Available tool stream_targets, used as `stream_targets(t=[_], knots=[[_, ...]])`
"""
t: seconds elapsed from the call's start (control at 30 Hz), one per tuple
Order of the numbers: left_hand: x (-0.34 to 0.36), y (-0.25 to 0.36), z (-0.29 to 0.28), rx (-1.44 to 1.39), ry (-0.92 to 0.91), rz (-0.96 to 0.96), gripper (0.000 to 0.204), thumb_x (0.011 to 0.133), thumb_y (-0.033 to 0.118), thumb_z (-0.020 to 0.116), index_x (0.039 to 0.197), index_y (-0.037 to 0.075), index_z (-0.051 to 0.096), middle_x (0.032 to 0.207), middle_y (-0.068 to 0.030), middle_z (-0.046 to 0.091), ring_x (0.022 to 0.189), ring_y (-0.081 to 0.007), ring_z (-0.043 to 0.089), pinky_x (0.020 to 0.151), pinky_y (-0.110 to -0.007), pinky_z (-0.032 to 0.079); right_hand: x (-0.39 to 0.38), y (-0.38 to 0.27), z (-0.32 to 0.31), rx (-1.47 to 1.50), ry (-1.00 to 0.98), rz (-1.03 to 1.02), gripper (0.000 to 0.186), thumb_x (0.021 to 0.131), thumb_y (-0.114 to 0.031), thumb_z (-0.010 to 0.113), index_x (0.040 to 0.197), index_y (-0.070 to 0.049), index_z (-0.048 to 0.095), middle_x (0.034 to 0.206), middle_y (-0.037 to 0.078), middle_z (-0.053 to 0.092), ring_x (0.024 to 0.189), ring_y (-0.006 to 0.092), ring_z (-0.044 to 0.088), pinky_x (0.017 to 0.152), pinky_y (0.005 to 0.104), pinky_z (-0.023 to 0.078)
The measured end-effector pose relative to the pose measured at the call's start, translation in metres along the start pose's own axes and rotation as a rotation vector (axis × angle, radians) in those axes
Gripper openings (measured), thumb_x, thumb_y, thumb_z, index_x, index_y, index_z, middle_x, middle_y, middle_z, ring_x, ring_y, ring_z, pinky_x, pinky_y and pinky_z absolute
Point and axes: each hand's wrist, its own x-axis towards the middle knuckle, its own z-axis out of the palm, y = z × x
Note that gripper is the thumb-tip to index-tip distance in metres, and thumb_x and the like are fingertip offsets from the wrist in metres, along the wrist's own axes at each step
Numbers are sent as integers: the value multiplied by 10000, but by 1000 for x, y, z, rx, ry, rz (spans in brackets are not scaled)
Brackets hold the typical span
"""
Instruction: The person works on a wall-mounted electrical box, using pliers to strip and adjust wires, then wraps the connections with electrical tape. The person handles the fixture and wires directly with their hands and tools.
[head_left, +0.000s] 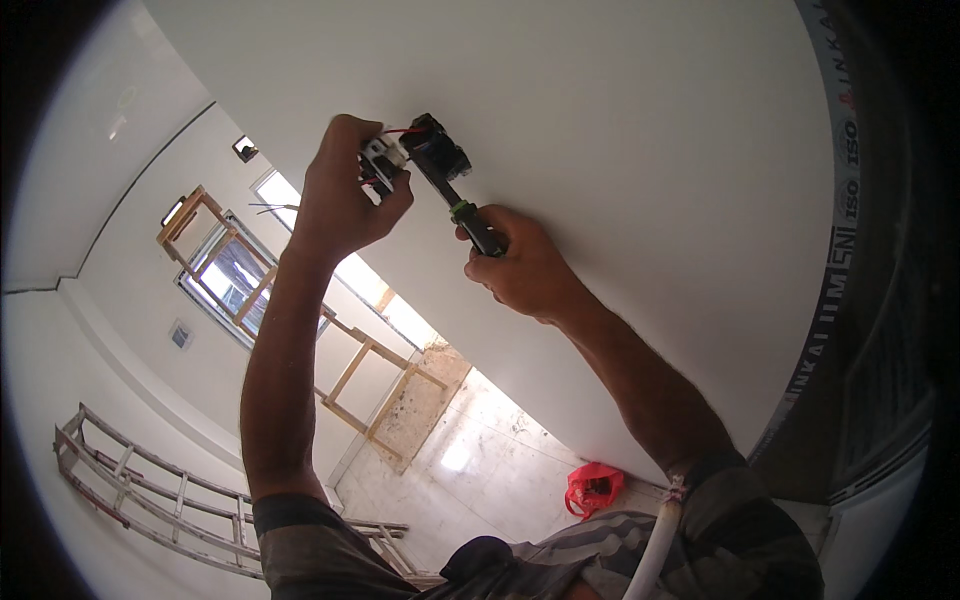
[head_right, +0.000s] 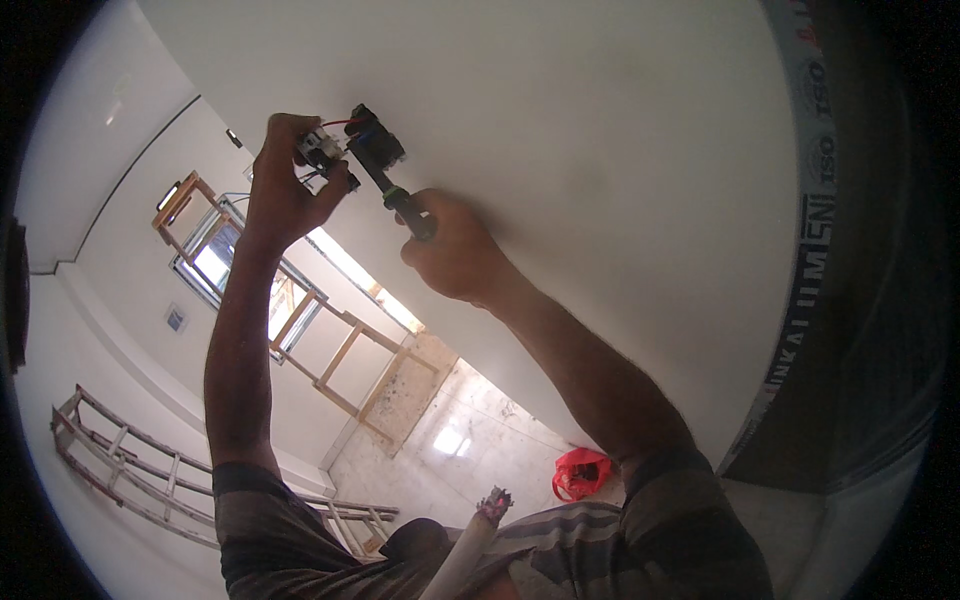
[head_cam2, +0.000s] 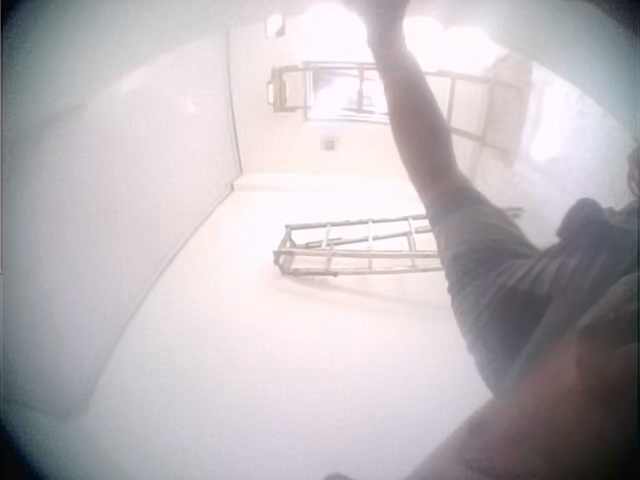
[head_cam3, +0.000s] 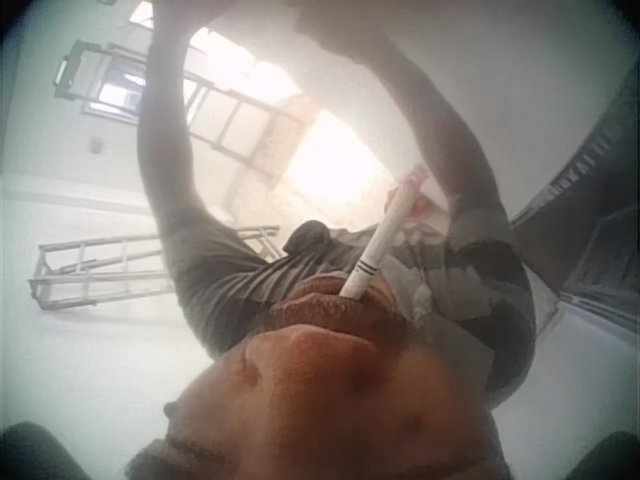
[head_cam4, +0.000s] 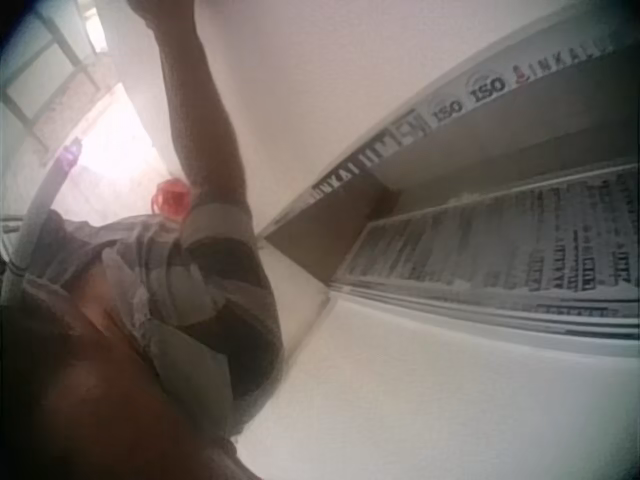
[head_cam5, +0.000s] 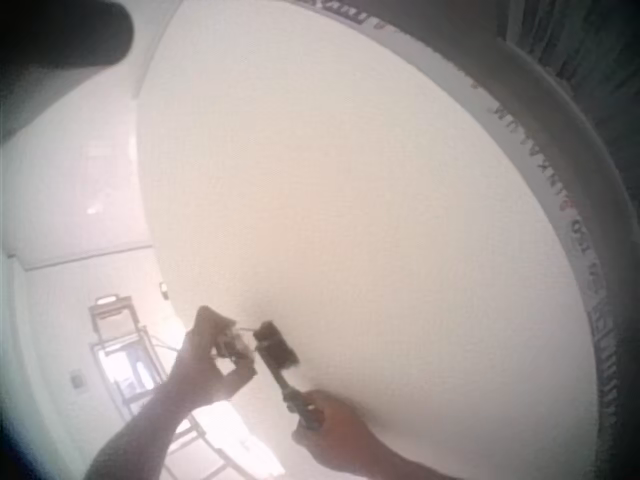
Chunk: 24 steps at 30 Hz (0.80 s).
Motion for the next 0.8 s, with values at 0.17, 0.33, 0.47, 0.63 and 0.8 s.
stream_targets(t=[0.17, 0.33, 0.47, 0.63, 0.8], knots=[[-3, -9, -3, -851, -88, -837, 249, 894, 113, 698, 1053, 12, 535, 896, -99, 650, 760, -160, 641, 659, -305, 501, 1, -7, 3, 36, -31, 11, 300, 804, -49, 657, 1101, -23, 633, 976, 97, 635, 892, 205, 611, 830, 345, 497], [1, 12, -7, -136, -57, -158, 284, 885, 78, 707, 1081, 4, 514, 894, -98, 649, 759, -186, 647, 681, -331, 534, -3, -9, 0, 17, -22, 42, 293, 850, 4, 641, 1140, -25, 604, 814, 31, 553, 653, 101, 485, 574, 284, 384], [-2, 0, -1, -69, -19, -106, 388, 830, 103, 755, 1095, -35, 508, 901, -151, 652, 779, -179, 666, 664, -308, 556, -3, -3, -1, 13, -6, 23, 309, 801, -46, 658, 1108, -24, 640, 988, 108, 635, 898, 207, 611, 830, 347, 497], [1, -6, -4, -875, -137, -940, 320, 871, 76, 727, 1091, 9, 505, 876, -79, 642, 747, -178, 642, 696, -316, 538, -4, -10, -1, 41, -35, 22, 288, 877, 30, 624, 1158, -30, 593, 750, -10, 519, 534, 42, 418, 444, 251, 325], [2, 11, -1, -186, -28, -311, 364, 824, 92, 756, 1065, -7, 501, 869, -110, 657, 750, -174, 662, 663, -328, 541, -4, -8, -1, -17, -7, -8, 289, 861, 8, 639, 1146, -27, 607, 796, 12, 544, 602, 74, 461, 525, 272, 369]])
